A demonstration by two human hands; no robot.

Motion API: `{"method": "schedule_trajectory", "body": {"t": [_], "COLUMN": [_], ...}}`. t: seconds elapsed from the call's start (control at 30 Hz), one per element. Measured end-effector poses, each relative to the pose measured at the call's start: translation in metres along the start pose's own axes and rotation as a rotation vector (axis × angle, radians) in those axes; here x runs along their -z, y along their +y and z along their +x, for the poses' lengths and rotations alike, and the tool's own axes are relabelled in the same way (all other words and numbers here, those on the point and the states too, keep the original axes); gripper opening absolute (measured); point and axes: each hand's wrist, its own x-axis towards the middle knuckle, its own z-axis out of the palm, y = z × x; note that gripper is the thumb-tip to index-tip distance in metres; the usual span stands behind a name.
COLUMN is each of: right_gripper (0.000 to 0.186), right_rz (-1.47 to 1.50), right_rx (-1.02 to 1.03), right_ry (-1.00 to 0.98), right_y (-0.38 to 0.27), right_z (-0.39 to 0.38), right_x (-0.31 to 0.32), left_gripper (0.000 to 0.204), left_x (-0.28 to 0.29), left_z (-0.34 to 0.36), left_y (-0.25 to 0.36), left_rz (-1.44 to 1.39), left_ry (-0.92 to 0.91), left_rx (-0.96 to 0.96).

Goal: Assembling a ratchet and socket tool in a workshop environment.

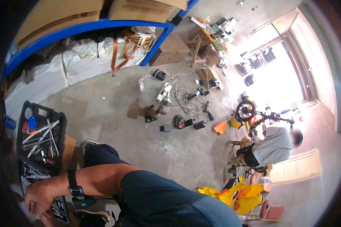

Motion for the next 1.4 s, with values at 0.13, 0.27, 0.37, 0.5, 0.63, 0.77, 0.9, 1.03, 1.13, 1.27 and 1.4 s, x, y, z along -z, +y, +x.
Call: {"method": "schedule_trajectory", "body": {"t": [0.13, 0.27, 0.37, 0.5, 0.63, 0.77, 0.9, 1.03, 1.13, 1.27, 1.4], "right_gripper": [0.038, 0.031, 0.032, 0.026, 0.029, 0.038, 0.039, 0.034, 0.037, 0.041, 0.044], "right_rz": [-0.295, -0.746, -0.782, -0.970, -0.973, -0.831, -0.606, -0.463, -0.330, -0.164, -0.042], "right_rx": [0.146, -0.003, -0.070, -0.161, -0.075, 0.194, -0.326, -0.299, -0.204, -0.156, -0.300], "right_ry": [0.172, 0.216, 0.186, 0.035, -0.157, -0.018, -0.090, -0.493, -0.498, -0.510, -0.546], "right_y": [0.003, 0.009, 0.015, 0.019, 0.018, 0.014, 0.011, 0.013, 0.013, 0.006, -0.003], "right_z": [0.005, 0.008, 0.006, 0.005, 0.001, -0.001, 0.001, 0.003, 0.000, -0.002, 0.000], "right_x": [0.024, 0.033, 0.031, 0.024, 0.019, 0.017, 0.004, -0.011, -0.024, -0.037, -0.038], "left_gripper": [0.026, 0.031, 0.038, 0.045, 0.042, 0.039, 0.036, 0.034, 0.033, 0.032, 0.031], "left_x": [0.006, 0.022, 0.035, 0.035, 0.024, 0.021, 0.017, 0.012, 0.011, 0.010, 0.009], "left_z": [-0.003, -0.010, -0.006, -0.008, -0.007, -0.005, -0.005, -0.009, -0.010, -0.011, -0.015], "left_y": [-0.004, -0.022, -0.046, -0.069, -0.076, -0.077, -0.083, -0.089, -0.093, -0.095, -0.102], "left_rz": [0.007, 0.013, 0.068, 0.022, 0.036, 0.032, 0.027, 0.018, 0.016, 0.014, 0.017], "left_ry": [-0.001, 0.014, 0.021, -0.002, 0.006, 0.005, -0.003, 0.007, 0.010, 0.013, 0.014], "left_rx": [-0.021, -0.035, -0.134, -0.095, -0.025, -0.004, 0.006, 0.015, 0.020, 0.027, 0.026]}}
